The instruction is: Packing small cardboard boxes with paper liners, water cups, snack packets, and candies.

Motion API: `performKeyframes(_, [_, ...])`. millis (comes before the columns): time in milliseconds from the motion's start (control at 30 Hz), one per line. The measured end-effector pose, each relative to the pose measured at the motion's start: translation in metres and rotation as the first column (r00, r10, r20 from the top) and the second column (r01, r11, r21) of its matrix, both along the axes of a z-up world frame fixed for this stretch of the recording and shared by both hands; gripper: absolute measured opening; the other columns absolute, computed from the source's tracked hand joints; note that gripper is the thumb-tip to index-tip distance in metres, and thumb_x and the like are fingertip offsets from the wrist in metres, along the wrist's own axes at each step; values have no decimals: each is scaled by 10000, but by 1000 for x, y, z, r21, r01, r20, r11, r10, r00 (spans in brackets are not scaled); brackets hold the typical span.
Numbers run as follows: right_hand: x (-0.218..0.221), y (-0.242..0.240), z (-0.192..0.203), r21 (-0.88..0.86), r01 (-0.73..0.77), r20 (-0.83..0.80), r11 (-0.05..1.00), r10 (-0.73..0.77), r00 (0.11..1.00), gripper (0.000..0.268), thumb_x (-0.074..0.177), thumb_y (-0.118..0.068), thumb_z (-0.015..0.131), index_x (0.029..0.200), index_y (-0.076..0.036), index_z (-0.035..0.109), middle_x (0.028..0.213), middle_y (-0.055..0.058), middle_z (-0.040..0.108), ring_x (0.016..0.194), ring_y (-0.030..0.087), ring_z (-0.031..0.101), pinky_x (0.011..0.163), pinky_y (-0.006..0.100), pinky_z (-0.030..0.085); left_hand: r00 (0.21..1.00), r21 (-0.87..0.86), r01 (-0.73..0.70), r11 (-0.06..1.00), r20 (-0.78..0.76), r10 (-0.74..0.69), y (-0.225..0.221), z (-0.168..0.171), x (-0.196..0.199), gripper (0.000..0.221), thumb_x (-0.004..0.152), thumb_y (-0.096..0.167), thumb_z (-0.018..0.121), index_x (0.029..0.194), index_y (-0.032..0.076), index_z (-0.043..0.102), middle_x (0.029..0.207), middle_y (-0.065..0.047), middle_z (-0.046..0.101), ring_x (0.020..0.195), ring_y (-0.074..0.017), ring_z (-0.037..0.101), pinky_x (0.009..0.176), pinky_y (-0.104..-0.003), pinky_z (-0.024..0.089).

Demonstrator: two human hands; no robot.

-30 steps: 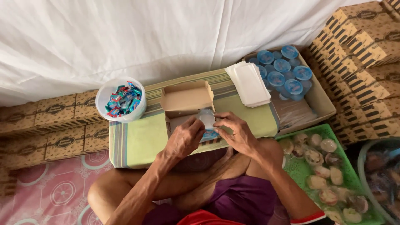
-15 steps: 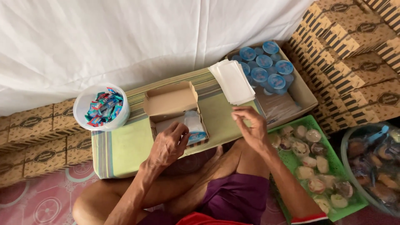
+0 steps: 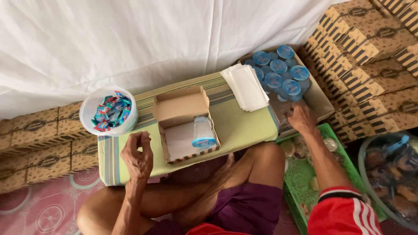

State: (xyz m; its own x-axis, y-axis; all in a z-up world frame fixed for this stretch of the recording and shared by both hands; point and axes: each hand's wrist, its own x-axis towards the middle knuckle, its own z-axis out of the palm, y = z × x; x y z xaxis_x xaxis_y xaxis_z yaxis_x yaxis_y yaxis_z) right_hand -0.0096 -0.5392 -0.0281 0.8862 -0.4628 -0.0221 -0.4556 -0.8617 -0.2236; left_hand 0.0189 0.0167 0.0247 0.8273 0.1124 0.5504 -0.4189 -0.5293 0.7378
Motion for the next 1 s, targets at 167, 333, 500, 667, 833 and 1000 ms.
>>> performKeyframes(167, [24,-34,-62,-55,-8,-203,998,-3,979,434,927,-419,711,1090,-19,754,1030,291,755,984,498,730,788,613,576,993,-18,-46,999,-106,43,2,-16,0,161,1063,158,635,962,52,702,723,-155,679,691,-361,708,616,-440,550])
performKeyframes(333, [35,-40,-81,-3,65,-257,998,-63,964,406,907,-401,710,1130,-66,764,1052,275,756,1027,539,711,828,651,554,985,-51,-63,997,-162,54,0,-8,-4,164,1061,167,617,969,56,695,736,-169,686,715,-376,713,612,-461,549])
performKeyframes(500, [30,-39,-70,96,128,-143,987,-114,983,385,981,-352,619,1225,-76,733,1245,270,665,1169,512,652,959,614,546,990,5,-35,999,-139,36,0,-9,-3,164,1067,182,621,946,96,690,741,-150,681,677,-360,705,571,-437,540])
performKeyframes(667, [30,-47,-68,241,157,34,958,-170,985,279,951,-187,657,1140,5,731,1020,296,699,921,484,705,792,609,590,997,12,-13,1000,-76,14,-9,1,-11,155,1086,143,581,985,88,685,753,-133,691,667,-318,705,583,-401,572])
performKeyframes(833, [29,-40,-70,286,249,192,925,-310,931,180,875,-173,714,1005,-51,739,969,227,744,982,443,713,762,538,595,972,119,227,967,25,-232,-43,38,-23,55,899,61,709,922,108,725,757,-82,611,698,-301,695,638,-362,570])
performKeyframes(1000, [32,-39,-66,462,268,291,845,-430,855,270,857,-164,788,1084,-41,709,928,210,733,835,371,734,622,457,627,918,460,385,800,-99,-384,-71,40,-19,203,874,330,779,916,170,662,791,-35,666,820,-276,703,773,-414,507])
